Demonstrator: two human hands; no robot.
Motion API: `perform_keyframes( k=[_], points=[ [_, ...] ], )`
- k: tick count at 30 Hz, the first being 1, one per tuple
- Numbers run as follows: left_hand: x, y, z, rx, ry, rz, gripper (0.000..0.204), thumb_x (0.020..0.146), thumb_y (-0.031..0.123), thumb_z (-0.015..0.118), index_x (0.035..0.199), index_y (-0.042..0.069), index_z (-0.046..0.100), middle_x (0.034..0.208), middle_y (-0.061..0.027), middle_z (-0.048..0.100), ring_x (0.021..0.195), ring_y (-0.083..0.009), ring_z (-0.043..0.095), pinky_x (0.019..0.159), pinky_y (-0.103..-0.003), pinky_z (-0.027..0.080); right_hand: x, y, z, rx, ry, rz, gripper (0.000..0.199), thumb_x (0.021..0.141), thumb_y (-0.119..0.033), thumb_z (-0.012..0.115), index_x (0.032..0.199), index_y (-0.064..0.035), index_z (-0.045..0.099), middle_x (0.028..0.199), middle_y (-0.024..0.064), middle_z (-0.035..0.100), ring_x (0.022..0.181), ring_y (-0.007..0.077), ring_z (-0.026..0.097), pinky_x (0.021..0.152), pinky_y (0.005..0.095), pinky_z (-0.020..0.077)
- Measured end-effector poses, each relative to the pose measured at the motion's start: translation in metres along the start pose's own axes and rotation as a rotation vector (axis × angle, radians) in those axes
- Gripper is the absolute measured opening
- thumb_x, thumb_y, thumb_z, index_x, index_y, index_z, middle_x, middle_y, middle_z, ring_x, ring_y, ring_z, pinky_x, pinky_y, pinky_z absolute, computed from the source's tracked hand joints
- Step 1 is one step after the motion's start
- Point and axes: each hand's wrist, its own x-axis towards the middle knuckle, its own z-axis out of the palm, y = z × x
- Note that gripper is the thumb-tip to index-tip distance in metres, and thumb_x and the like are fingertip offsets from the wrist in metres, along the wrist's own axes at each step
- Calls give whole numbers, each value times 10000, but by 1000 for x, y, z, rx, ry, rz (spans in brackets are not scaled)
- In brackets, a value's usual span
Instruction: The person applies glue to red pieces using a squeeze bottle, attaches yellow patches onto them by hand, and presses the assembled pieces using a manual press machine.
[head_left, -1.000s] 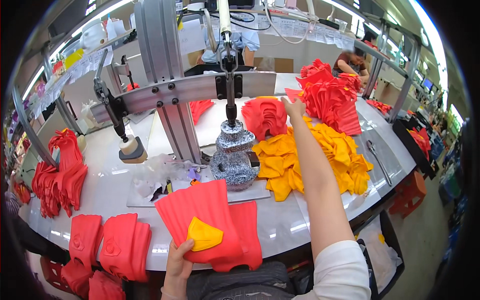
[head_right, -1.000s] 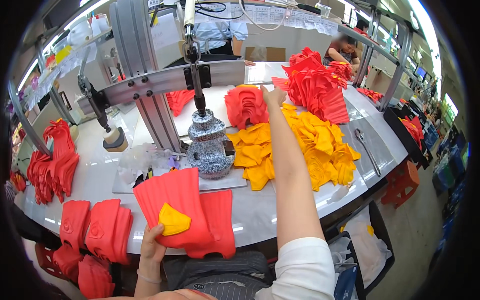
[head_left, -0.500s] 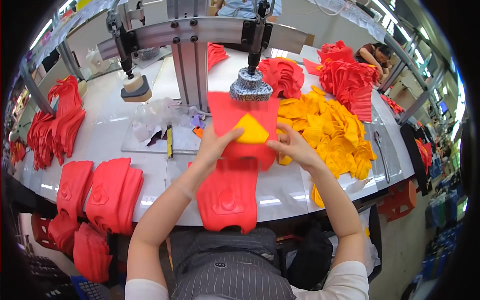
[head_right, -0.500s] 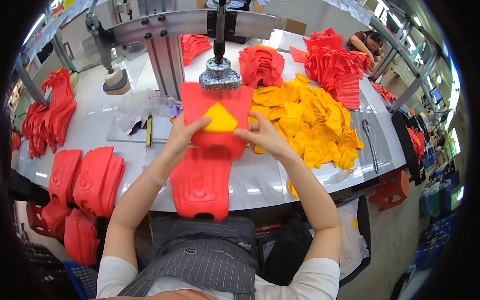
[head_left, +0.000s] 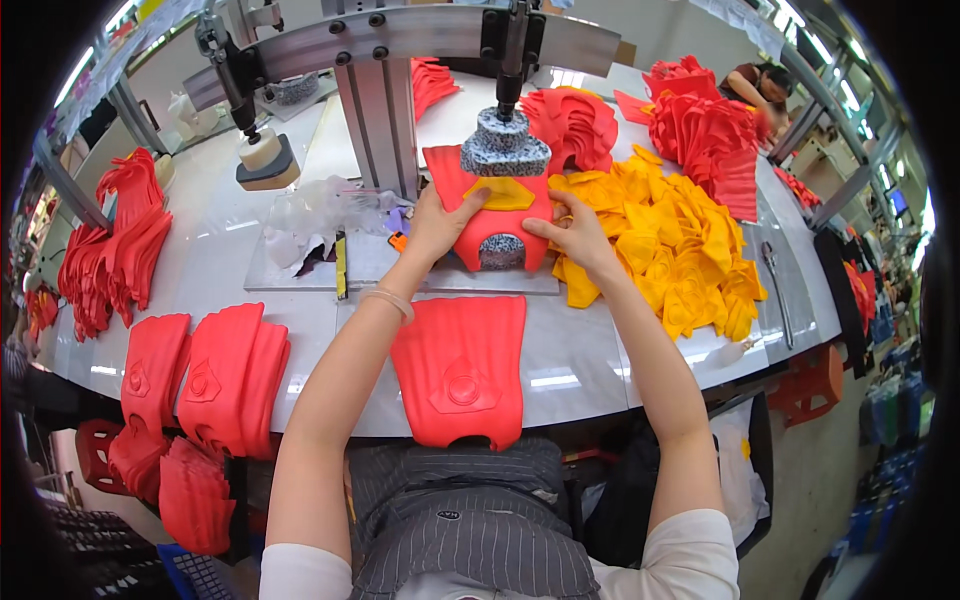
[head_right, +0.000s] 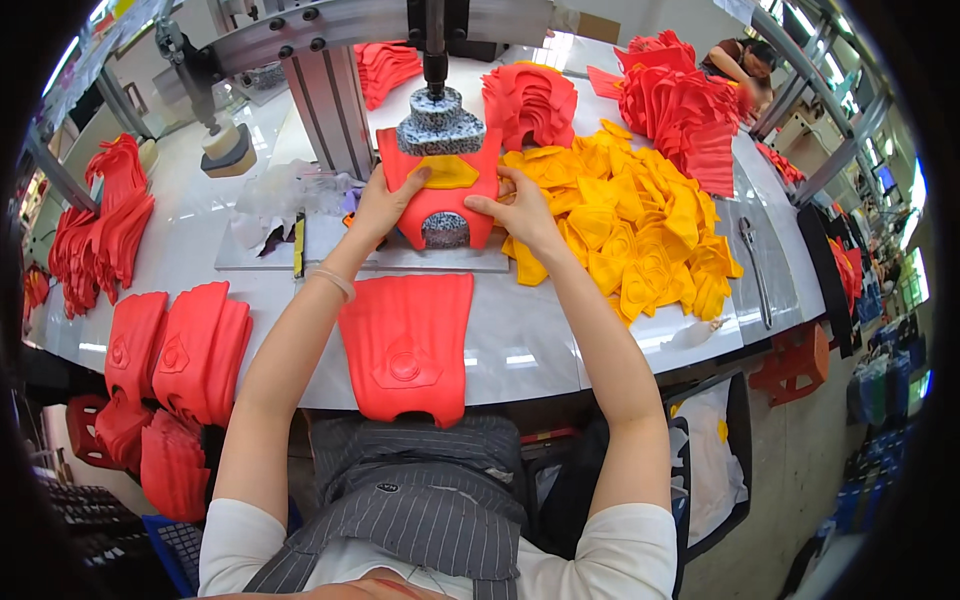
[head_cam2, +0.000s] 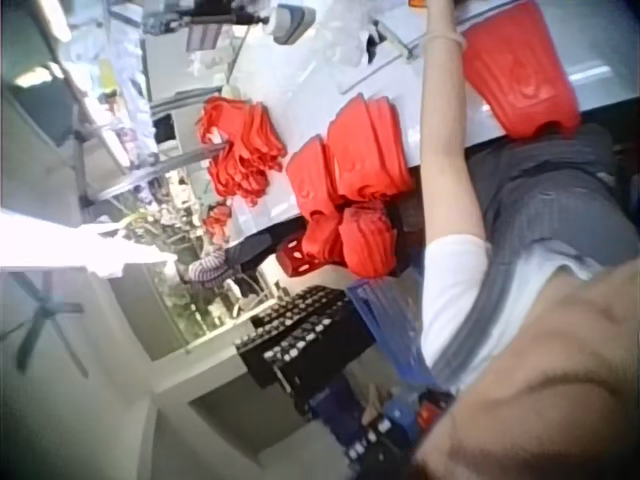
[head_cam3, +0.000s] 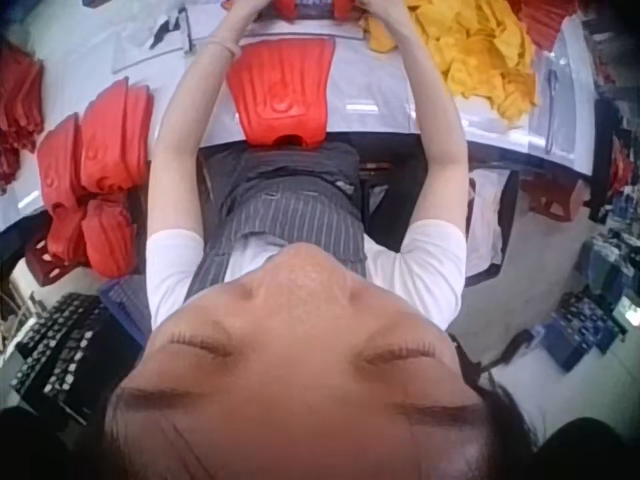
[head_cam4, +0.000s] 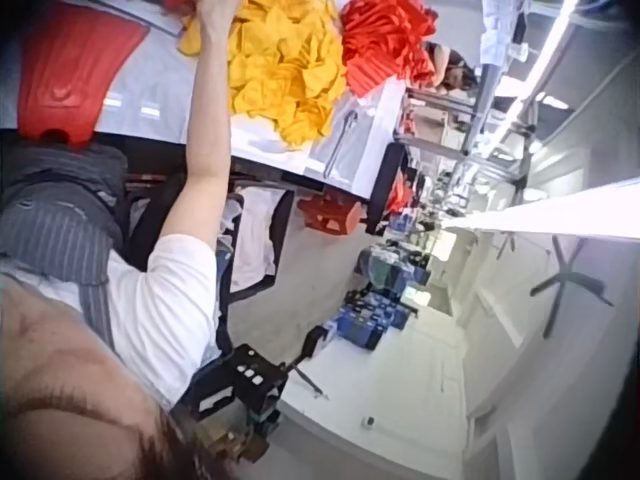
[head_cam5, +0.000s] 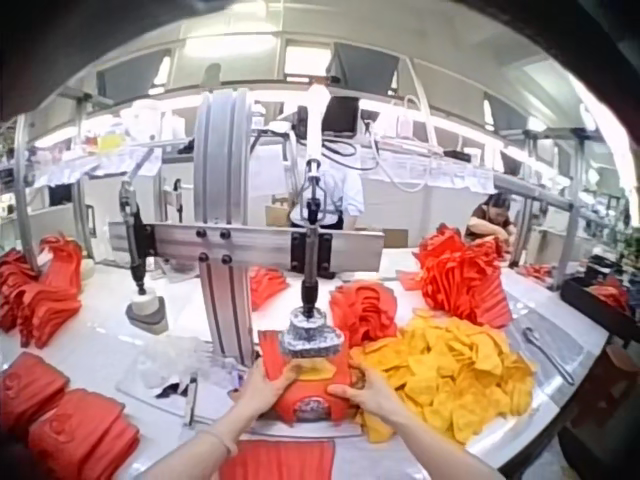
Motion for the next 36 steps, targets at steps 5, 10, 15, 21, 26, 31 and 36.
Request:
perform_keyframes(
  k=[5, 10, 15, 21, 26, 31, 36],
  points=[
    [-1, 15, 3, -33, -75, -31, 578, 849, 399, 705, 1190, -24, 508, 1110, -113, 631, 975, -175, 614, 856, -302, 485, 25, 17, -19, -338, 29, -117, 678, 768, -282, 792, 1262, 56, 476, 971, 114, 576, 880, 214, 589, 767, 324, 494],
    [-7, 6, 3, -5, 7, 66, 543, 854, 378, 706, 1173, -26, 534, 1119, -123, 631, 966, -171, 614, 849, -299, 480, 56, -112, -28, -8, 832, -906, 276, 923, -163, 595, 1135, -19, 493, 1036, 108, 553, 919, 176, 563, 803, 295, 467],
    [14, -22, 0, 123, 61, -93, 558, 940, 454, 531, 1204, -37, 522, 1241, -144, 572, 1145, -207, 533, 971, -342, 404, 103, -245, -6, 209, 512, -797, 640, 855, -293, 674, 1286, 62, 361, 1004, 258, 631, 933, 407, 614, 820, 470, 456],
    [-1, 16, -5, -22, 241, 330, 680, 991, 527, 304, 1357, -36, 404, 1395, -163, 455, 1345, -242, 346, 1112, -348, 225, 30, -253, -10, -128, 564, -1097, 600, 779, -170, 723, 1276, -52, 409, 989, 140, 646, 954, 320, 610, 856, 448, 409],
    [3, 53, 6, -185, -53, -46, 972, 872, 771, 111, 1497, 28, 163, 1478, -140, 372, 1436, -230, 155, 1154, -389, 1, -3, -209, -4, -643, 646, -1442, 417, 797, -195, 709, 1156, -86, 528, 996, 89, 635, 962, 266, 584, 915, 416, 347],
    [14, 34, -14, -195, -193, -45, 1018, 843, 807, 120, 1507, 36, 95, 1510, -139, 313, 1450, -228, 107, 1160, -391, -8, -3, -193, 11, -702, 520, -1663, 384, 821, -244, 692, 1126, -64, 543, 991, 114, 625, 959, 284, 577, 917, 399, 356],
    [1, 39, -2, -158, -143, -8, 896, 928, 695, 195, 1488, -5, 173, 1544, -177, 206, 1447, -264, 115, 1162, -365, 68, 15, -110, 35, -646, 531, -1443, 326, 801, -120, 697, 1081, -113, 531, 1238, 62, 581, 1219, 255, 503, 991, 383, 351]
  ],
)
